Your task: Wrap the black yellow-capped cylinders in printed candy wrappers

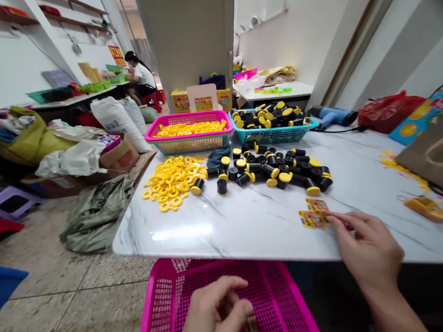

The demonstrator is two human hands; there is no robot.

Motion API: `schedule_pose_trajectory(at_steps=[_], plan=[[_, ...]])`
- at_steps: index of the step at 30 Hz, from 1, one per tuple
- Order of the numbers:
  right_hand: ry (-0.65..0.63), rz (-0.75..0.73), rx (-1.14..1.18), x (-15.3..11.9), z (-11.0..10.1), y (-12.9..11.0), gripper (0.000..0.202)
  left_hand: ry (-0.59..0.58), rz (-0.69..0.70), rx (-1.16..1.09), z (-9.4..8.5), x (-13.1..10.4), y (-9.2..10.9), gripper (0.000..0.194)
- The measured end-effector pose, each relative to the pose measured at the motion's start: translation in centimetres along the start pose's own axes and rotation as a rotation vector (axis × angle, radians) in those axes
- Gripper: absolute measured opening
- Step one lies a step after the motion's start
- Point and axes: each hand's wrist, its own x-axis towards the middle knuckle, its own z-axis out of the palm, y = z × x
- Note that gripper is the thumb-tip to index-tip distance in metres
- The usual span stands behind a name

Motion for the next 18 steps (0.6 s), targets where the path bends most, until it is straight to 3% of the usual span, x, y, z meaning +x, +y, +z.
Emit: schedule_pose_trajectory(at_steps=[2,5,8,12,15,18], plan=[[-0.032,0.046,0.221,-1.6,-0.4,-3.2,0.017,0.073,-0.023,-0.197,0.2,1.0,1.5,0.03],[-0.289,0.091,0.578,-4.8,0.0,-8.1,0.011,0.104,-0.038,-0.439,0.8,3.0,3.1,0.042],[-0.472,0.27,0.803,-7.2,0.8,-11.1,0.013,0.075,-0.066,-0.512,0.8,4.4,3.4,0.03],[-0.67,0.581,1.074,-6.9,0.8,-11.8,0.042,0.051,-0.093,-0.541,-0.3,4.4,2.4,0.024],[-0.899,0.558,1.124,-4.8,-0.1,-11.5,0.053,0.004,-0.042,-0.474,-0.9,3.8,2.0,0.02],[-1.177,0.427,0.94,-3.2,-0.7,-11.8,0.033,0.03,0.076,-0.301,-0.8,3.5,2.0,0.011]])
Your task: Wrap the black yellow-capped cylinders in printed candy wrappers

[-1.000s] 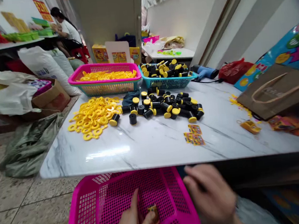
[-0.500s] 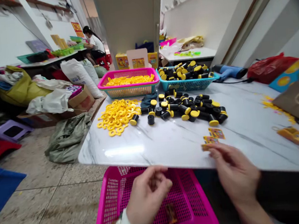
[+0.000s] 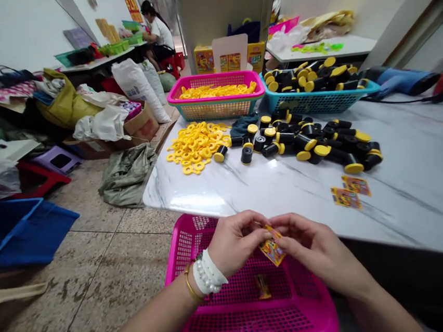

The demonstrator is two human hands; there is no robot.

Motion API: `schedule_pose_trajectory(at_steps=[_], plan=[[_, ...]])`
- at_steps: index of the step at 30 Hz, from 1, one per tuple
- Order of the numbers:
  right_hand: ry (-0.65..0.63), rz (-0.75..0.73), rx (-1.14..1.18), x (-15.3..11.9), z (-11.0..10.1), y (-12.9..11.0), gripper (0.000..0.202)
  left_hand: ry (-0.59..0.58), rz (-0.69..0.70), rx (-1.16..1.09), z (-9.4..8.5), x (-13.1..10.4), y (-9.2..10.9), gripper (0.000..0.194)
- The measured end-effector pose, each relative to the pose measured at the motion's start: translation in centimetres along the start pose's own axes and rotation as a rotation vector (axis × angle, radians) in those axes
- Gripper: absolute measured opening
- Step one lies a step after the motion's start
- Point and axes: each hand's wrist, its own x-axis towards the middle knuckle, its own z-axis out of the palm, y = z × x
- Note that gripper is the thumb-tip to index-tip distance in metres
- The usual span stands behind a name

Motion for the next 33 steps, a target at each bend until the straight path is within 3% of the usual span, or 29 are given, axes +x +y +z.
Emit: schedule_pose_trajectory(at_steps=[3,5,9,12,17,24,29,33], plan=[[-0.086,0.044,-0.206,0.2,0.4,-0.3,0.03,0.102,0.068,0.088,0.3,-0.4,-0.1,0.018],[-0.075,0.051,-0.223,0.3,1.0,0.1,0.035,0.218,0.087,0.049,0.4,-1.1,-0.3,0.024],[0.164,0.071,-0.091,0.2,2.2,1.3,0.038,0.472,0.099,-0.03,0.7,-3.4,-0.7,0.016],[0.248,-0.008,-0.089,0.2,2.8,1.7,0.035,0.46,0.071,-0.061,1.2,-4.8,-1.1,0.021],[0.213,-0.129,-0.18,0.2,3.5,2.4,0.027,0.517,0.05,-0.135,1.5,-4.7,-1.6,0.019],[0.188,-0.319,-0.338,0.6,3.9,3.0,0.011,0.511,-0.016,-0.21,0.5,-4.1,-1.4,0.015],[0.277,-0.327,-0.346,1.1,4.5,3.4,0.01,0.543,-0.106,-0.463,0.0,-4.1,-2.3,0.024],[0.302,-0.339,-0.366,1.2,5.0,3.6,0.01,0.524,-0.108,-0.404,-0.3,-4.4,-2.2,0.02]])
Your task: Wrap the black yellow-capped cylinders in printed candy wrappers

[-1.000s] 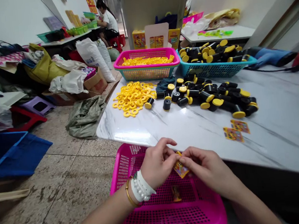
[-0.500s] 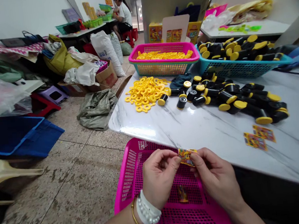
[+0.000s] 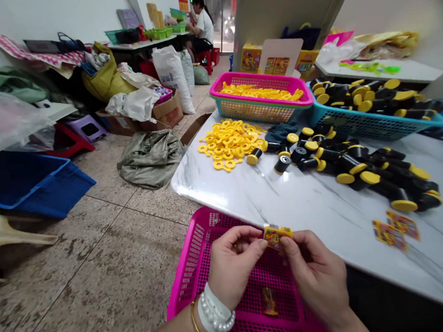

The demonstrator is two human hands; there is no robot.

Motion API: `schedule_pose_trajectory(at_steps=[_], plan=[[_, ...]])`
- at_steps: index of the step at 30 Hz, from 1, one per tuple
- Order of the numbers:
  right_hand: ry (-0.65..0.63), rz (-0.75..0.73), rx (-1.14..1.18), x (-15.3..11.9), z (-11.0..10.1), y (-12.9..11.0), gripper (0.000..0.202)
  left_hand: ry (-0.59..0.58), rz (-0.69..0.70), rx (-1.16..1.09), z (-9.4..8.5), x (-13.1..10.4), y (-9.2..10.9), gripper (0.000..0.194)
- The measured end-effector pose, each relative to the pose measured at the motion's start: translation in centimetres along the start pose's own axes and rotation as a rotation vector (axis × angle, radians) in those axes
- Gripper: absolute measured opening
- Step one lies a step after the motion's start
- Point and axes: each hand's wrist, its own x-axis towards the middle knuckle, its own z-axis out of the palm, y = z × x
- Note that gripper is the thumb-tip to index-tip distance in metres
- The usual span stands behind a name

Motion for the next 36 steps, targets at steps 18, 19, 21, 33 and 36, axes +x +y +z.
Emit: schedule_pose_trajectory(at_steps=[18,19,21,33,36], plan=[[-0.292,-0.342,-0.105,3.0,1.3,-3.1,0.016,-0.001,-0.179,-0.217,-2.6,0.4,0.7,0.039],[-0.29,-0.363,-0.139,4.3,1.0,-3.6,0.017,0.003,-0.171,-0.212,-2.9,0.4,0.7,0.039],[-0.199,-0.417,-0.276,7.5,0.7,-4.5,0.019,0.005,-0.149,-0.186,-3.3,0.3,0.6,0.039],[-0.207,-0.278,-1.073,16.6,3.9,-6.2,0.023,-0.032,-0.216,-0.162,-4.1,0.2,0.9,0.037],[-0.168,-0.365,-0.878,12.2,0.6,-5.4,0.02,-0.015,-0.248,-0.183,-5.0,0.4,1.1,0.033]])
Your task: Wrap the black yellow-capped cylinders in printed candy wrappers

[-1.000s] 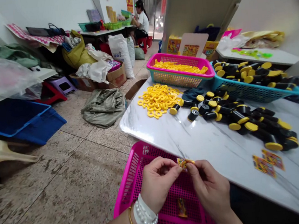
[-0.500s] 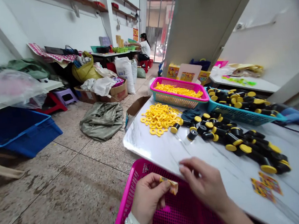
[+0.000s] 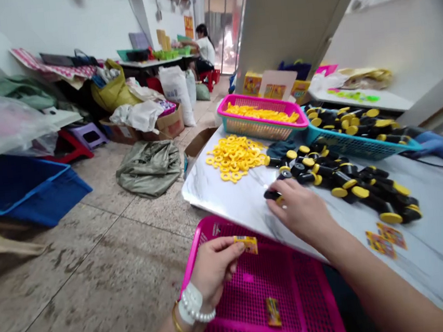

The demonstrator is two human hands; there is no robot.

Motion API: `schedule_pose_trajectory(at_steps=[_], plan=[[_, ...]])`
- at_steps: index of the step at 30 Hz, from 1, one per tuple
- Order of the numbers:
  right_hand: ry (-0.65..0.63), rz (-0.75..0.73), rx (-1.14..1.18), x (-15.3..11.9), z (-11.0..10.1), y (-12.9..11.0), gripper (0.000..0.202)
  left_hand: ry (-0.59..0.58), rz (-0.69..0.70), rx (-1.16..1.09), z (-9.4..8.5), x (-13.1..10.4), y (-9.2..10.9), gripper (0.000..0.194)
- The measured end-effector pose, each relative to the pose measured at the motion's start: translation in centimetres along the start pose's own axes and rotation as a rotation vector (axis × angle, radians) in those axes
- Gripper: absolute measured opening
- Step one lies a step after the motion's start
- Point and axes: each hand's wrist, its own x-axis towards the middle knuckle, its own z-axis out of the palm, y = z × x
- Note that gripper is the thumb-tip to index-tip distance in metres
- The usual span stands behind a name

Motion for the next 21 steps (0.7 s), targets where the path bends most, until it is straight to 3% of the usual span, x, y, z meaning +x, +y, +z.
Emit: schedule_pose_trajectory(at_steps=[4,8,11,13,17,21], plan=[[0.037,-0.067,0.222,-6.0,-1.1,2.6,0.03,-0.024,-0.08,-0.097,-0.2,0.6,-0.8,0.033],[-0.017,0.172,0.639,-9.3,-1.1,3.2,0.047,-0.099,-0.179,-0.229,0.9,1.2,-1.7,0.029],[0.005,0.342,1.073,-10.6,-1.0,2.1,0.042,-0.12,-0.213,-0.268,1.8,1.4,-2.1,0.026],[-0.017,0.37,1.242,-11.2,-0.7,1.1,0.034,-0.119,-0.22,-0.282,2.2,1.4,-2.2,0.026],[-0.115,0.374,1.355,-11.4,-0.1,0.0,0.028,-0.143,-0.212,-0.293,2.5,1.5,-2.3,0.028],[-0.128,0.386,1.262,-11.4,-0.1,-0.2,0.023,-0.193,-0.204,-0.285,2.6,1.6,-2.3,0.026]])
